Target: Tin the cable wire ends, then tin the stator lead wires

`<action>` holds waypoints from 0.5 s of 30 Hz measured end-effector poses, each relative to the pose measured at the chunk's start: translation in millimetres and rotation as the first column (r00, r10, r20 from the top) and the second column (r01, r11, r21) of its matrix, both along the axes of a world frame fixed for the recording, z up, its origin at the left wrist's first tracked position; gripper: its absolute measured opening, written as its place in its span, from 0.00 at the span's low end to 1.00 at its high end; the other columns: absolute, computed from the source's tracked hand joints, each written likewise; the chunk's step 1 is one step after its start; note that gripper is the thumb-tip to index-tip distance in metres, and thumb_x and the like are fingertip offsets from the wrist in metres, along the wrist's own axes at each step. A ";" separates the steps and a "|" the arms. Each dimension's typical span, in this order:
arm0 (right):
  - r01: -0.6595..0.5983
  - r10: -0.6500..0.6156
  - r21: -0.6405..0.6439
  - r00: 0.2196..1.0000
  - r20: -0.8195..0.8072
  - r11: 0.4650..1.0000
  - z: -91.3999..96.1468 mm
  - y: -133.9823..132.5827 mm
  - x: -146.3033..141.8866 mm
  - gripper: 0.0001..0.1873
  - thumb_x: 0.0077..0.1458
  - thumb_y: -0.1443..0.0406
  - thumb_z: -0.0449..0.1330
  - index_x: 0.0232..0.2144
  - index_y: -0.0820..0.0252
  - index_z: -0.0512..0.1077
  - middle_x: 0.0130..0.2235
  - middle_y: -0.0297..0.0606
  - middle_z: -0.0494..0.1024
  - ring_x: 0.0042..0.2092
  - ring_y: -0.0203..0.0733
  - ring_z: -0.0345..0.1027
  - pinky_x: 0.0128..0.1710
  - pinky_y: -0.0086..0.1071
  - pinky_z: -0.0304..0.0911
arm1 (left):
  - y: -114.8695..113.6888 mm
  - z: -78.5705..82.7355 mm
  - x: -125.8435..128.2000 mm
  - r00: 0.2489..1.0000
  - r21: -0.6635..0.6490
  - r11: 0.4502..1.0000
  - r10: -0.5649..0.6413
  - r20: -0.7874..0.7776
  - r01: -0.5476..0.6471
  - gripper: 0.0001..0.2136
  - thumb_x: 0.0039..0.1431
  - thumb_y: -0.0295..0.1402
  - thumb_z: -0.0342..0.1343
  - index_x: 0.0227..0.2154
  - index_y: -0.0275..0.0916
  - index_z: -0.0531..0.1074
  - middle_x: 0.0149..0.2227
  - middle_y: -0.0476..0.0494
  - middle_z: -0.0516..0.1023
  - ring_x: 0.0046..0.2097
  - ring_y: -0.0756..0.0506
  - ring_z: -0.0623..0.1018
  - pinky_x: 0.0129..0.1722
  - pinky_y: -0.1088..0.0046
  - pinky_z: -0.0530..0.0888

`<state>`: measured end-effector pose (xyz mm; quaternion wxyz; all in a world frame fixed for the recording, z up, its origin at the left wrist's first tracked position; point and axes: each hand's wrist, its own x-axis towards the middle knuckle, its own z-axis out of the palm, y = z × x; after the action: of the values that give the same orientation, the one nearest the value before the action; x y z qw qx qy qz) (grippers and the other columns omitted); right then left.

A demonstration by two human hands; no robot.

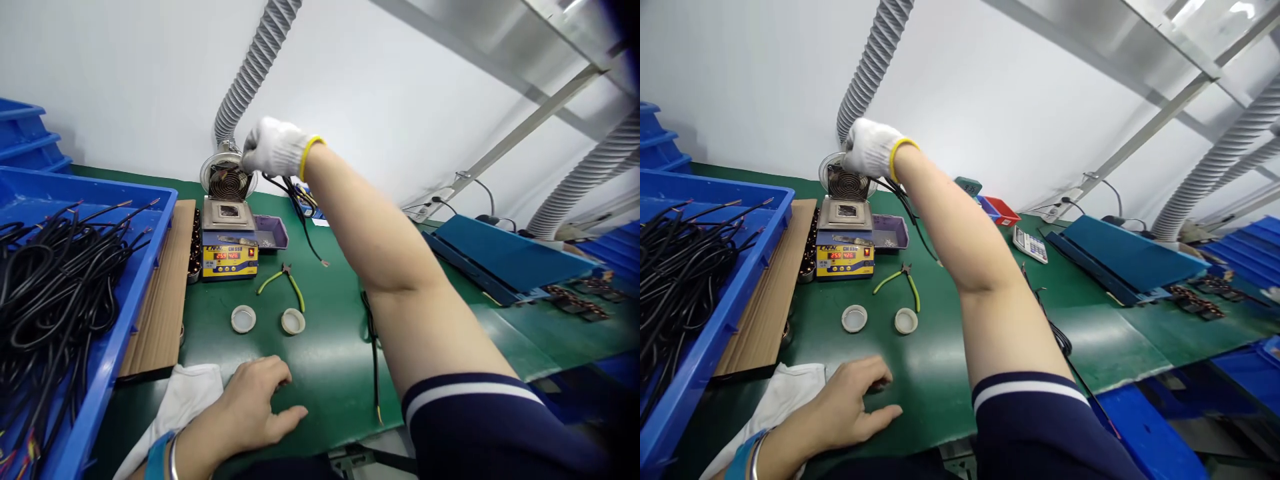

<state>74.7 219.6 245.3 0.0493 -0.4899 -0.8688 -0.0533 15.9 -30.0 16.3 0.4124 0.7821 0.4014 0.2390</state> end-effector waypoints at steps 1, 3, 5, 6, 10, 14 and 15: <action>-0.014 0.013 -0.005 0.996 -0.091 1.000 10.1 -7.7 7.3 0.21 0.52 0.60 0.50 0.40 0.73 0.72 0.31 0.36 0.71 0.34 0.33 0.69 0.38 0.28 0.63 | -0.2 1.8 -0.3 0.998 -0.019 1.000 0.024 0.064 -0.023 0.10 0.48 0.38 0.58 0.31 0.38 0.69 0.29 0.46 0.72 0.32 0.47 0.71 0.31 0.71 0.65; -0.041 0.036 -0.007 0.945 -0.326 0.999 28.1 -22.3 20.7 0.26 0.53 0.57 0.47 0.42 0.74 0.71 0.31 0.32 0.69 0.32 0.28 0.67 0.34 0.23 0.60 | -1.2 5.4 -1.0 0.975 -0.078 0.996 0.064 0.211 -0.049 0.11 0.52 0.38 0.56 0.35 0.37 0.71 0.31 0.44 0.73 0.32 0.47 0.72 0.33 0.70 0.67; -0.007 0.010 0.007 0.811 -0.585 1.000 42.4 -38.8 32.6 0.26 0.52 0.55 0.48 0.43 0.71 0.71 0.31 0.31 0.67 0.32 0.29 0.68 0.31 0.22 0.60 | -2.9 8.0 -1.7 0.931 -0.162 0.986 0.095 0.353 -0.039 0.13 0.56 0.38 0.53 0.42 0.38 0.71 0.37 0.41 0.75 0.34 0.48 0.73 0.36 0.69 0.69; 0.050 -0.028 0.012 0.723 -0.690 0.999 47.5 -48.6 38.6 0.26 0.53 0.55 0.48 0.43 0.70 0.71 0.30 0.31 0.67 0.33 0.31 0.68 0.30 0.22 0.59 | -3.8 8.8 -1.9 0.901 -0.211 0.977 0.106 0.420 -0.016 0.15 0.58 0.38 0.52 0.46 0.39 0.70 0.41 0.39 0.75 0.35 0.48 0.73 0.37 0.68 0.69; 0.201 -0.016 0.053 0.330 -0.944 0.978 42.2 -98.1 69.7 0.25 0.58 0.54 0.43 0.46 0.60 0.70 0.31 0.31 0.68 0.33 0.31 0.68 0.25 0.19 0.56 | -6.4 11.9 -1.7 0.669 -0.329 0.939 0.183 0.720 0.097 0.26 0.59 0.42 0.51 0.60 0.50 0.54 0.61 0.34 0.59 0.37 0.48 0.75 0.34 0.69 0.71; 0.159 -0.061 -0.088 -0.164 -0.985 0.983 -12.3 -148.1 111.7 0.18 0.60 0.57 0.44 0.33 0.55 0.72 0.21 0.27 0.57 0.18 0.22 0.46 0.19 0.22 0.46 | -3.3 19.1 -1.6 0.318 -0.441 0.897 0.420 0.850 -0.008 0.22 0.60 0.45 0.48 0.57 0.51 0.58 0.63 0.33 0.54 0.36 0.47 0.76 0.27 0.72 0.70; 0.171 -0.088 -0.140 -0.280 -0.956 0.975 -32.2 -159.2 121.9 0.15 0.60 0.59 0.45 0.29 0.55 0.70 0.19 0.27 0.52 0.17 0.23 0.43 0.19 0.23 0.45 | -1.6 21.1 -1.6 0.246 -0.495 0.866 0.496 0.833 -0.068 0.20 0.60 0.43 0.48 0.55 0.48 0.61 0.61 0.33 0.59 0.34 0.48 0.76 0.26 0.73 0.69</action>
<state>196.7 60.4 213.1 0.7252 -0.4287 -0.4272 0.3283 14.2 -31.5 37.3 0.6507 0.3115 0.2536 0.6444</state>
